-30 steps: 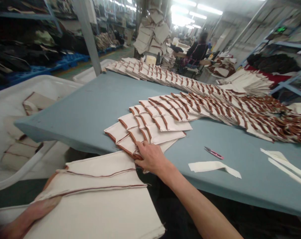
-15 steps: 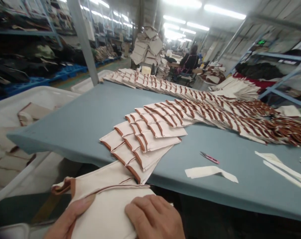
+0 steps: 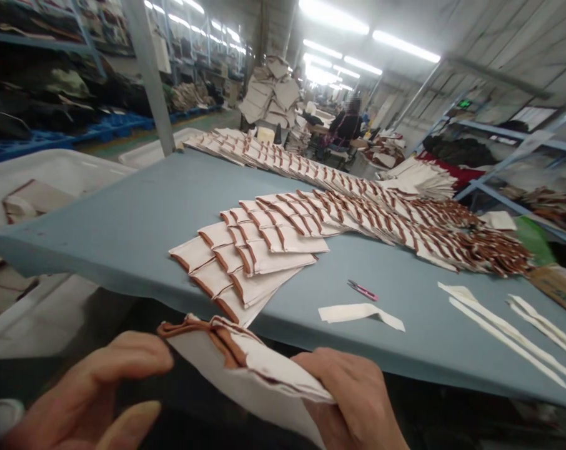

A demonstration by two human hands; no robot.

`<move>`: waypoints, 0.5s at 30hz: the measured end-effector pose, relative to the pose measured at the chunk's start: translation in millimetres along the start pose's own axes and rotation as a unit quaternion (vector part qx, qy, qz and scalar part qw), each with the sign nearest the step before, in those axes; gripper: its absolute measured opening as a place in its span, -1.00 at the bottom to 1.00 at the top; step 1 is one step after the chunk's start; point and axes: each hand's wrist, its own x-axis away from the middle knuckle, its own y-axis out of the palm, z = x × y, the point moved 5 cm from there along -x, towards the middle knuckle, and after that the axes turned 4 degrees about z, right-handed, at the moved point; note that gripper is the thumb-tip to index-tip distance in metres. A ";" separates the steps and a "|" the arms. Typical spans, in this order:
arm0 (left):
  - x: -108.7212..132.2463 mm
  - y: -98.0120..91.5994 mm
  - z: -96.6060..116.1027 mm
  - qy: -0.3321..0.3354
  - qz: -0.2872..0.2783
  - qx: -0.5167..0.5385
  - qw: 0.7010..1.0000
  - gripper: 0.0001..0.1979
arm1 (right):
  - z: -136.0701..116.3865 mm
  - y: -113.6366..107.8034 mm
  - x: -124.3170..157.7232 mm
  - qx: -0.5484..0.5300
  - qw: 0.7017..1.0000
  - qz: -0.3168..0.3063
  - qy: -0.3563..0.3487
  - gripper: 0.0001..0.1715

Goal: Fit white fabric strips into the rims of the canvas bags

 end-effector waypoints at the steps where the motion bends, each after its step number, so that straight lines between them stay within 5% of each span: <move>1: -0.6 10.2 7.1 0.042 -0.002 -0.027 0.999 -0.76 | 0.1 -1.1 -0.6 -0.002 1.000 -0.010 -0.006 -0.78; 4: -2.6 42.1 23.7 0.144 -0.018 -0.072 0.987 -0.70 | -2.6 -1.2 1.3 -0.003 0.999 -0.025 -0.026 -0.74; 8: -6.0 64.7 29.1 0.205 -0.029 -0.065 0.976 -0.89 | -2.1 2.1 12.3 0.021 0.998 -0.054 -0.014 -0.78; 15: -2.0 81.6 25.1 0.158 -0.142 -0.045 0.976 -0.92 | 1.5 16.0 14.9 0.069 0.997 -0.027 -0.018 -0.70</move>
